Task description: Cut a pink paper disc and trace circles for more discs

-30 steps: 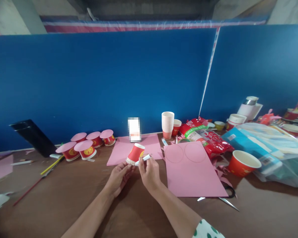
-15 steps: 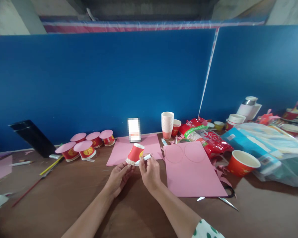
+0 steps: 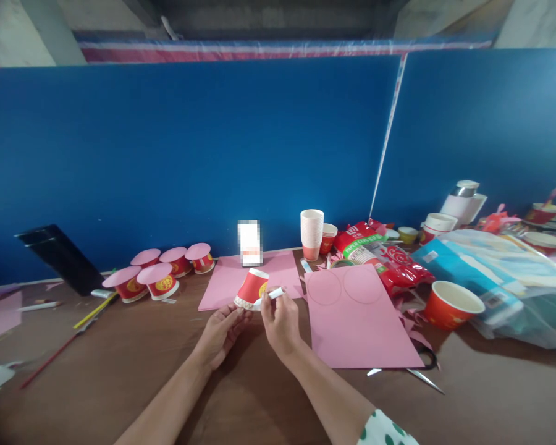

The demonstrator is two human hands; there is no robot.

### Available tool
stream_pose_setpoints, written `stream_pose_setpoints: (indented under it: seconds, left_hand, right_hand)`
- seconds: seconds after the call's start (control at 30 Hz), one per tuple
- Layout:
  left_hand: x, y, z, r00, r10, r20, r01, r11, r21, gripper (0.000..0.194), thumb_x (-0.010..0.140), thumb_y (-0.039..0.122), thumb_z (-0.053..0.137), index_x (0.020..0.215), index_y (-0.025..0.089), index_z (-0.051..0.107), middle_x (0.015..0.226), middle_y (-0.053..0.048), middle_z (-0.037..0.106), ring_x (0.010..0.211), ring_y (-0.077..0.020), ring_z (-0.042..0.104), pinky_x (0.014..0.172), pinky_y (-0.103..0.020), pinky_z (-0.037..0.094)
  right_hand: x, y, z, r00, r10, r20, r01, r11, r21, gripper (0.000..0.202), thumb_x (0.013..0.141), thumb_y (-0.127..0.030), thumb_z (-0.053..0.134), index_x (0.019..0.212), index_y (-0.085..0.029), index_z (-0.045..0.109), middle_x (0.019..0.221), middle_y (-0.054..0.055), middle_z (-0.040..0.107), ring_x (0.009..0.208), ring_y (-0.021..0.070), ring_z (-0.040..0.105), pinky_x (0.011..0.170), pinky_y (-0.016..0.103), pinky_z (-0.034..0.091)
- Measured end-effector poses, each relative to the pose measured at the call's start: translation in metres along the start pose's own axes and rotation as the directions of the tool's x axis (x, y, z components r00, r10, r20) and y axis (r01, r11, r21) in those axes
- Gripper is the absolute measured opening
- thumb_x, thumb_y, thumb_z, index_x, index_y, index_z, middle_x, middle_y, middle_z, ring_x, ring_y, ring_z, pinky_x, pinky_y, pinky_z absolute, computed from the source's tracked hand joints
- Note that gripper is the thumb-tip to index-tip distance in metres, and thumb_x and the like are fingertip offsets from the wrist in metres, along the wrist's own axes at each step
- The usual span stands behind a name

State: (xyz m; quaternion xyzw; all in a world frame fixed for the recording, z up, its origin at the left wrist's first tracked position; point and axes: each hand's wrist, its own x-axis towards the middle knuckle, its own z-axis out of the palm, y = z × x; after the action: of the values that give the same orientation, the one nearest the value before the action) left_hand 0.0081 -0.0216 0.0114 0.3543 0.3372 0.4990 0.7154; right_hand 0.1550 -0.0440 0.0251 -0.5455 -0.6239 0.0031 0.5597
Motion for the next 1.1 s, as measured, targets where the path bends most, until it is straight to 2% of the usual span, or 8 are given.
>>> stream_pose_setpoints:
  seconds: [0.7, 1.1]
  left_hand:
    - [0.0003, 0.0004, 0.0004, 1.000, -0.005, 0.010, 0.005, 1.000, -0.015, 0.023, 0.065, 0.022, 0.074, 0.083, 0.011, 0.065, 0.079, -0.005, 0.066, 0.070, -0.0094, 0.061, 0.070, -0.019, 0.050]
    - [-0.0007, 0.0007, -0.0003, 1.000, 0.008, 0.013, -0.008, 1.000, -0.016, 0.023, 0.066, 0.020, 0.073, 0.085, 0.011, 0.064, 0.081, -0.006, 0.067, 0.071, -0.0098, 0.061, 0.069, -0.018, 0.050]
  right_hand:
    - [-0.0003, -0.0007, -0.0006, 1.000, -0.001, -0.005, 0.001, 1.000, -0.012, 0.019, 0.090, -0.025, 0.039, 0.080, -0.017, 0.054, 0.074, 0.008, 0.061, 0.068, 0.0198, 0.058, 0.064, 0.031, 0.044]
    - [-0.0020, 0.0027, 0.0034, 0.996, 0.057, 0.071, -0.057, 0.998, 0.008, 0.023, 0.089, -0.028, 0.040, 0.076, -0.016, 0.055, 0.069, 0.008, 0.062, 0.064, 0.0196, 0.059, 0.060, 0.030, 0.044]
